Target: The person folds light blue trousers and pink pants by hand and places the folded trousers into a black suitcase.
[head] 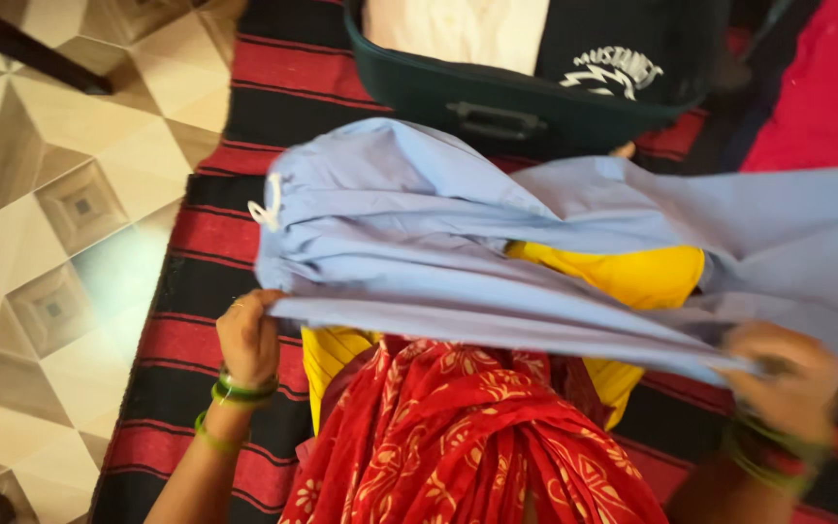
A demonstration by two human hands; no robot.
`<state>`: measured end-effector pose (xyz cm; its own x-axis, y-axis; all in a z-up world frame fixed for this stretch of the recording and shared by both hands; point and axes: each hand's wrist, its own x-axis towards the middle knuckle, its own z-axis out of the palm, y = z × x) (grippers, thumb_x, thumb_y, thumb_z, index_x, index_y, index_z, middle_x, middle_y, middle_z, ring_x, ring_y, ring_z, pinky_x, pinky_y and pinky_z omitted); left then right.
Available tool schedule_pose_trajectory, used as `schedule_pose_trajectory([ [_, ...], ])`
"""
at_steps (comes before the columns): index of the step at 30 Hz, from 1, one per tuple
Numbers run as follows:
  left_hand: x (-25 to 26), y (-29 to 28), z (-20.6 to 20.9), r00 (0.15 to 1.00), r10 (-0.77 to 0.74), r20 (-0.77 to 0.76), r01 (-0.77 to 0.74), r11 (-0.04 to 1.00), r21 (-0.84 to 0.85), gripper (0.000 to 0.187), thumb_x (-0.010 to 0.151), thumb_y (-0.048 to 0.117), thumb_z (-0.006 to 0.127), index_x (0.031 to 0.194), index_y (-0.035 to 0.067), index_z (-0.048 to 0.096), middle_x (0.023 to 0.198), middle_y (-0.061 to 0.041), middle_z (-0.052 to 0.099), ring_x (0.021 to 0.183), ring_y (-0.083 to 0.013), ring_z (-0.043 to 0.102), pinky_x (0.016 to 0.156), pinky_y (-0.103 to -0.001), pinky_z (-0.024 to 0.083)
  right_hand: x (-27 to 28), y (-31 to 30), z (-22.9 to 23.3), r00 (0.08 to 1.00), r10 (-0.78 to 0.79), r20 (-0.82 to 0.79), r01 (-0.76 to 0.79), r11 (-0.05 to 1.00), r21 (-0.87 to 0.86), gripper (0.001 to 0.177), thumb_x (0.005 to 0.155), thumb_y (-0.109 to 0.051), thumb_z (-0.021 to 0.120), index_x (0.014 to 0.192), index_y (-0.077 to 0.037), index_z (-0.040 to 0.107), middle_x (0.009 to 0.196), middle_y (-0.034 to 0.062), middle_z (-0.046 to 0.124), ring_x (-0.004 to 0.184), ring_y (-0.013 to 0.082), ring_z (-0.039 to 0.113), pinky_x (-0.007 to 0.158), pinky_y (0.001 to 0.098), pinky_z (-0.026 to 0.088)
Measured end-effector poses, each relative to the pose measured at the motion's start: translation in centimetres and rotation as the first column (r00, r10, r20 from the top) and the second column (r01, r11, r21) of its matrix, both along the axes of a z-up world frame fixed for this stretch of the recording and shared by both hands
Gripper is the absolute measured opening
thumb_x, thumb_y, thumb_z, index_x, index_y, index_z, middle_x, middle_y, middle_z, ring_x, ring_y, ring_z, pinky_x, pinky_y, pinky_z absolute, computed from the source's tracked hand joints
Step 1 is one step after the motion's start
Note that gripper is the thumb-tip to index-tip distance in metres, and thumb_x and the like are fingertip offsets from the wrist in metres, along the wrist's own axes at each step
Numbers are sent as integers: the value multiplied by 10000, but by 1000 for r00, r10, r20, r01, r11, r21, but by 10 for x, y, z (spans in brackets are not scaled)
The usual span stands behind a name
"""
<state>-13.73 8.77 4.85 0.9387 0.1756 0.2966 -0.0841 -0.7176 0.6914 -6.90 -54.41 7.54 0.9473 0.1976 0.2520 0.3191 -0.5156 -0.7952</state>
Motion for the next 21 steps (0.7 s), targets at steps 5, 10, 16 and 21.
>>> schedule_pose_trajectory([
  [5,-4,9,110,484,-657,-577,587,734,-343,208,886,208,676,1030,71,736,779,-134,755,712,-343,718,644,-419,556,-50,-59,3,903,-421,-86,387,883,-265,208,824,-144,787,942,-41,650,869,95,656,715,214,613,690,317,480],
  [10,11,-6,143,130,-844,-521,679,458,-573,217,994,228,624,1087,59,722,868,-153,741,807,-353,719,710,-408,567,-51,-63,10,815,-525,-246,373,800,-470,202,882,-158,771,972,-17,657,913,117,659,781,243,623,759,346,487],
  [16,83,59,116,471,-728,-498,517,685,-512,83,806,80,667,857,62,730,737,-46,783,608,-171,777,550,-317,632,28,-13,46,913,-359,-192,251,868,-427,213,951,-174,752,1007,11,665,965,143,663,860,277,635,843,381,497],
  [21,251,99,-37,956,-291,50,279,946,164,207,865,160,807,954,9,696,931,-158,683,873,-303,641,789,-422,513,198,49,-55,993,117,17,-101,914,-394,258,925,-223,762,1039,-2,695,1286,158,678,1166,319,638,950,397,516],
])
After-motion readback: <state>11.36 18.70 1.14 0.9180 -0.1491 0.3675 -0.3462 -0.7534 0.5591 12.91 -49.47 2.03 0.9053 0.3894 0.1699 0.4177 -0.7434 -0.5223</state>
